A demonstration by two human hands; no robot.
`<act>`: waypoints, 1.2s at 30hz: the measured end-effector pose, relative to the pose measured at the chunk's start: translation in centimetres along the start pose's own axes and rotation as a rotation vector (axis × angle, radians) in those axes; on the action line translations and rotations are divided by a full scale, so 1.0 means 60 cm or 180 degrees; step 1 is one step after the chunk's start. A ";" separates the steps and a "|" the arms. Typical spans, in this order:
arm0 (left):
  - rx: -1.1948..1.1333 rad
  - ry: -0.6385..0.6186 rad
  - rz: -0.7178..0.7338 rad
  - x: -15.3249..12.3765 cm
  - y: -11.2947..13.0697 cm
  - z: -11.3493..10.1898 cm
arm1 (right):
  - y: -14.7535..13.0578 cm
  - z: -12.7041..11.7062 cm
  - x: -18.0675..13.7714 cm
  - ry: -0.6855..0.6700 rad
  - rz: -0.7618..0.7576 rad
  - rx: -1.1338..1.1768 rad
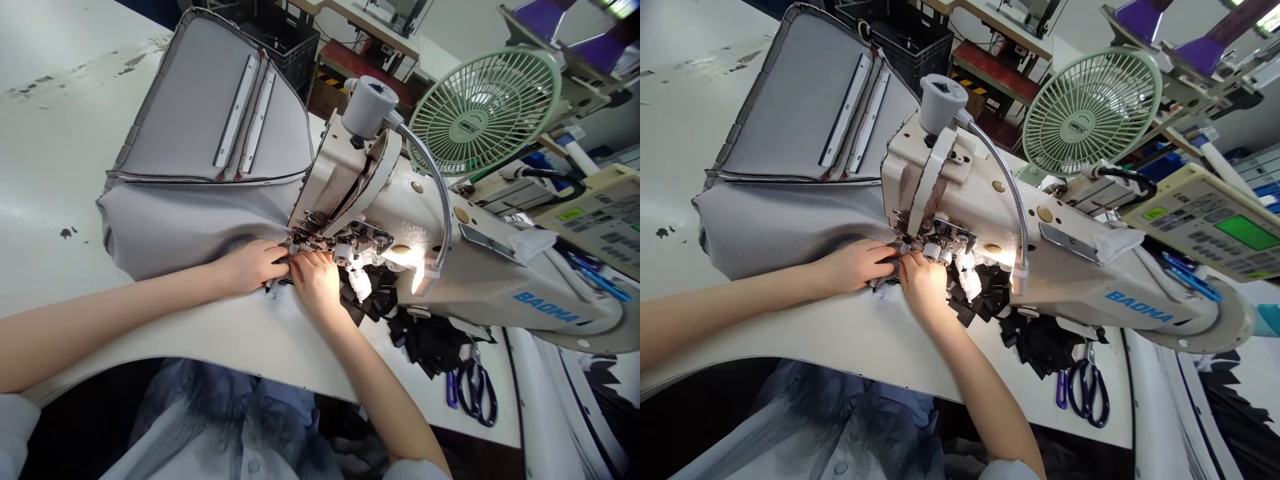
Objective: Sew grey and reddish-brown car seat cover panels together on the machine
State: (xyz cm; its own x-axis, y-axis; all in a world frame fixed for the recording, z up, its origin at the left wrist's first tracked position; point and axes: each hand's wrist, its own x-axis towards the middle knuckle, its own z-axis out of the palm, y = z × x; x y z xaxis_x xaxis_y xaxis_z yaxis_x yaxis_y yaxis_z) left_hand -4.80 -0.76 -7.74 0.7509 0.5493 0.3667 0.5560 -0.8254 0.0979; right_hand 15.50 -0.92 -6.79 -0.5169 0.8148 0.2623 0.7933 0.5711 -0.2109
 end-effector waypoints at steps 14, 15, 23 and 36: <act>0.0181 0.0143 0.0161 0.012 -0.030 0.006 | 0.000 0.003 0.003 -0.0165 0.0409 0.0023; 0.0209 0.0241 0.0222 0.010 -0.029 0.003 | 0.000 0.002 0.003 -0.0168 0.0411 0.0046; 0.0471 0.0341 0.0671 0.012 -0.023 -0.012 | 0.001 0.003 0.000 0.0020 0.0305 0.0135; 0.0317 0.0012 0.0081 0.003 -0.003 -0.007 | 0.016 0.001 -0.018 -0.0023 0.0200 0.0243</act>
State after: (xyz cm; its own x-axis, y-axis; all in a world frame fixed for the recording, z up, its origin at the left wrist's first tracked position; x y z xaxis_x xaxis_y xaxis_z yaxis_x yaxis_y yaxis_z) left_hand -4.91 -0.55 -7.28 0.7639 0.5279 0.3712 0.5697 -0.8218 -0.0039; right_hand 16.79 -1.23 -7.30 -0.4695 0.8498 0.2397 0.7974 0.5247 -0.2980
